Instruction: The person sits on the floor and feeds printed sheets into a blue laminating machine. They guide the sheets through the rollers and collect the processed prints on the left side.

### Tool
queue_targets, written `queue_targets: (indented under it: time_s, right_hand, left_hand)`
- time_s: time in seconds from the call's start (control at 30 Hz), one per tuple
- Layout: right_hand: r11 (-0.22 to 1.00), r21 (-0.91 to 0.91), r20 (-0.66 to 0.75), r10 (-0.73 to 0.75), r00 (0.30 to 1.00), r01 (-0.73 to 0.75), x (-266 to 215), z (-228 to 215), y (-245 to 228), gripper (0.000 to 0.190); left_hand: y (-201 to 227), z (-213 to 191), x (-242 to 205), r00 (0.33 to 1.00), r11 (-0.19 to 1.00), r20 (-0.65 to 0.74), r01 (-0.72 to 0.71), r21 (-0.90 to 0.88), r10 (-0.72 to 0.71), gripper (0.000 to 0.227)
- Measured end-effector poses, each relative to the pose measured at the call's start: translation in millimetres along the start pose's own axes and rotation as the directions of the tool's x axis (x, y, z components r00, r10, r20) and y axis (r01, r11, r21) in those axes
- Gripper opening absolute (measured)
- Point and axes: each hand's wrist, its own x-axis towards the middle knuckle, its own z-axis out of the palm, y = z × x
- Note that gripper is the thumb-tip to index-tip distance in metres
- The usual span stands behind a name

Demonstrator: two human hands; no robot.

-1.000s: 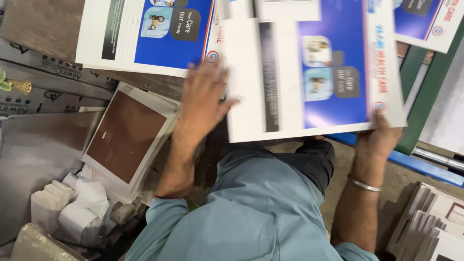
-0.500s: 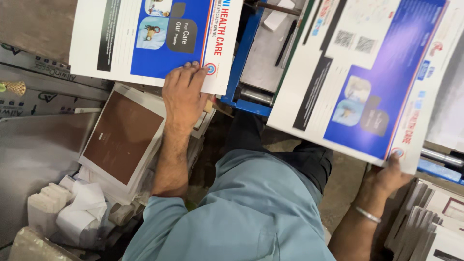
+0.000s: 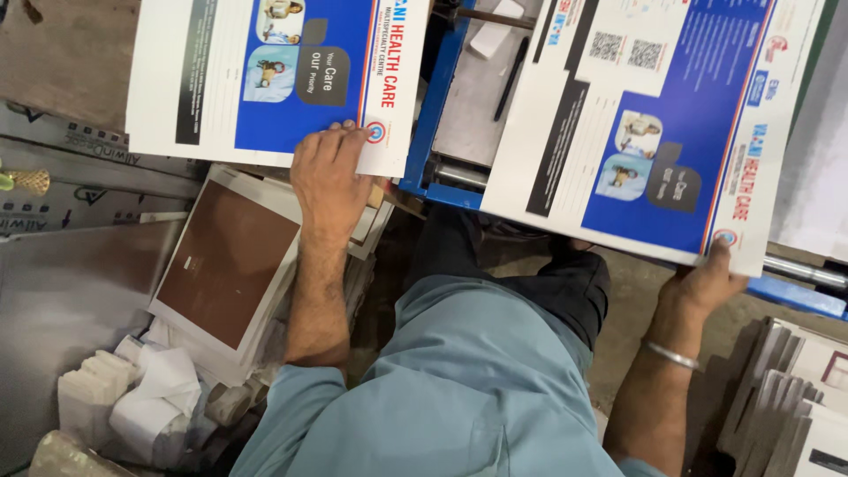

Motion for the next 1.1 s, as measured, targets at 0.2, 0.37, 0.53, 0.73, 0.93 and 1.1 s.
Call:
queue_targets:
  time_s: [0.2,0.37,0.53,0.73,0.93,1.1]
  right_hand:
    - [0.981,0.12,0.018,0.153,0.988,-0.154,45.4,11.5,24.7,0.036]
    - [0.946,-0.02,0.172,0.321,0.931,-0.322,43.6,-3.3,26.8,0.029]
    - [0.934,-0.074,0.215,0.357,0.909,-0.35,3.6,-6.4,27.6,0.028]
    - [0.898,-0.099,0.321,0.437,0.84,-0.429,-55.9,20.8,11.4,0.028]
    - [0.901,-0.151,0.621,0.407,0.67,-0.408,-98.3,93.0,-23.0,0.038]
    - [0.829,-0.127,0.834,0.386,0.394,-0.545,-133.5,150.6,-26.9,0.043]
  left_hand:
    - [-0.1,1.5,0.3,1.0,1.0,-0.008,-0.002,0.001,0.002,0.044]
    - [1.0,-0.1,1.1,1.0,1.0,-0.015,-0.012,-0.007,0.012,0.044]
    - [0.3,-10.2,4.3,0.996,0.999,0.084,-0.035,-0.036,0.038,0.049]
    - [-35.6,-35.9,15.3,0.982,0.965,0.183,0.012,-0.261,0.038,0.042]
    - [5.1,-11.8,7.0,0.995,0.945,-0.102,-0.039,-0.325,0.006,0.047]
    - [129.0,18.9,-10.7,0.917,0.946,0.232,-0.31,-0.098,0.325,0.05]
